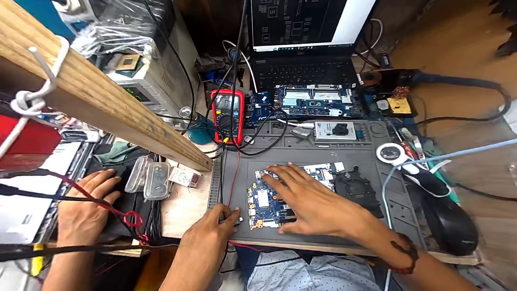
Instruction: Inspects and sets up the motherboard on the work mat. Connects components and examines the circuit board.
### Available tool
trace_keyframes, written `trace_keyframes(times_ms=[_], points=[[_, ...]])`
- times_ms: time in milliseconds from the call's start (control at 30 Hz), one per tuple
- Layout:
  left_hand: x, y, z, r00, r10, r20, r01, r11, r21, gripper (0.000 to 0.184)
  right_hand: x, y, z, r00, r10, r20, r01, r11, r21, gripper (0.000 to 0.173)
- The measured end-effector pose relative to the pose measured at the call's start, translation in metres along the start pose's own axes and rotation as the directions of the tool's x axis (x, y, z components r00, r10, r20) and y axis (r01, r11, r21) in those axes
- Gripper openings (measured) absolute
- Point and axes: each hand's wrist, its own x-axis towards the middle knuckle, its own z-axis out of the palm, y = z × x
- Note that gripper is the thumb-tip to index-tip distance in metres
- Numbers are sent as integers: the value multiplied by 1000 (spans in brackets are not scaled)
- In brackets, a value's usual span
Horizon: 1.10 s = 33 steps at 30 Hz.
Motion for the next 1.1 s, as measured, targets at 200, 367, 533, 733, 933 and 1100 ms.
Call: trace_keyframes(times_ms=[200,367,533,733,933,1100], points=[[-7,-7,14,993,114,-31,-117,974,-192,35,4,4,-2,997,-20,-78,24,999,45,117],[-8,-3,19,988,98,-122,-121,972,-202,29,2,6,-2,991,-23,-134,35,996,86,118],[-8,-6,18,983,75,-165,-113,965,-237,30,1,6,-3,991,-25,-132,36,996,81,117],[-6,-8,11,991,-11,-133,-42,921,-387,28,-2,6,-6,990,-25,-137,38,995,96,114],[2,-13,4,999,-30,23,38,801,-597,21,-3,8,-2,986,-39,-161,55,994,96,114],[5,-15,5,997,-46,63,76,744,-664,19,-4,8,-2,986,-40,-159,57,993,103,114]])
